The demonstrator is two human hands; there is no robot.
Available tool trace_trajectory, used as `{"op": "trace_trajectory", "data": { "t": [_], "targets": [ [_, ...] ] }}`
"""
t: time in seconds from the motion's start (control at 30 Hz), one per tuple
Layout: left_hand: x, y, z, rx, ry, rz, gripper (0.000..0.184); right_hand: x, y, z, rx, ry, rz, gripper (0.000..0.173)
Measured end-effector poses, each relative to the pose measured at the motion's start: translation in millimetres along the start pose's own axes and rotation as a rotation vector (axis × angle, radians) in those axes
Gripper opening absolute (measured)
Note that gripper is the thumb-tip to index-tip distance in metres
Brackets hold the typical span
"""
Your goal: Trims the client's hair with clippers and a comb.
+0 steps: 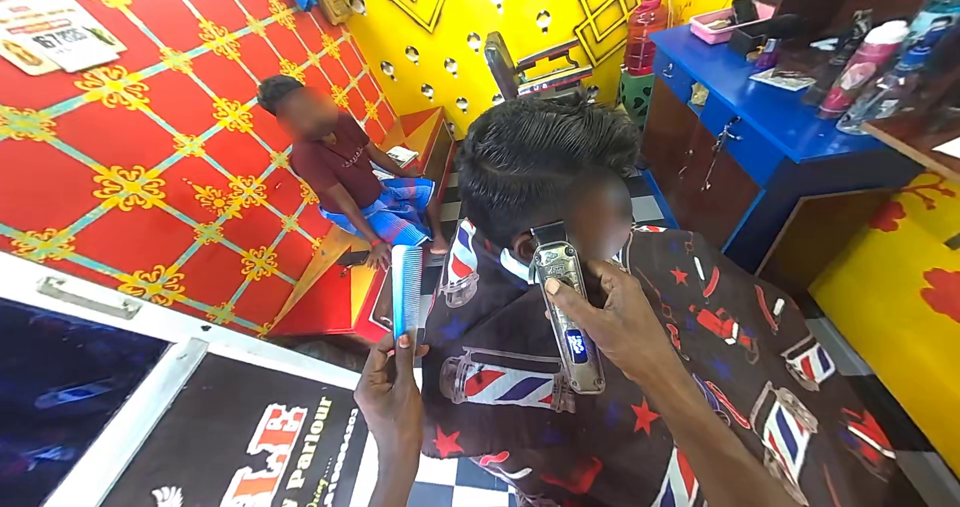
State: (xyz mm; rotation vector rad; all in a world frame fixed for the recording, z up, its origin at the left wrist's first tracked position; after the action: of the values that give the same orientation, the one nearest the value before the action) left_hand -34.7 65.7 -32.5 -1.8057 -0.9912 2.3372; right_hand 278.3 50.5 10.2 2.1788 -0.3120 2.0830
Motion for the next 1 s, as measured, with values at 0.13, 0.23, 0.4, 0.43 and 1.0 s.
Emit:
{"op": "trace_trajectory", "data": {
  "t": [0.13,0.23,0.4,0.43,1.0],
  "targets": [
    [-10,0,1,-0.002,-0.055,-0.152,0.015,-5,5,9,0.066,-0.104,-0.079,0.043],
    [-53,-10,-9,0.049,-0.219,-0.520,0.019,-8,10,15,0.149,-0.088,-0.085,0.043],
    [-131,-44,-59,0.148,-0.409,-0.909,0.016,-18,15,8,0.211,0.017,-0.060,0.042],
    [-140,-50,-70,0.174,-0.425,-0.948,0.018,-20,15,7,0.225,0.031,-0.062,0.043],
    [-35,-47,8,-0.045,-0.186,-0.394,0.019,8,-5,24,0.147,0.025,0.037,0.036]
  ]
}}
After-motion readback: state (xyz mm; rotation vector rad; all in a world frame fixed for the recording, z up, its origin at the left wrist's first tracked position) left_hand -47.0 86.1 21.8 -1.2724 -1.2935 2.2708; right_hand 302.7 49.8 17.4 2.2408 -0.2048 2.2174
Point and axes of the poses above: each hand's wrist, its own y-axis away from the middle knuckle, its own z-axis out of the back of the hand, x = y × z, the point moved 6 cm from there along -y, towards the middle knuckle, and after that the axes turned 2 degrees about -x, right-handed, at the moved point
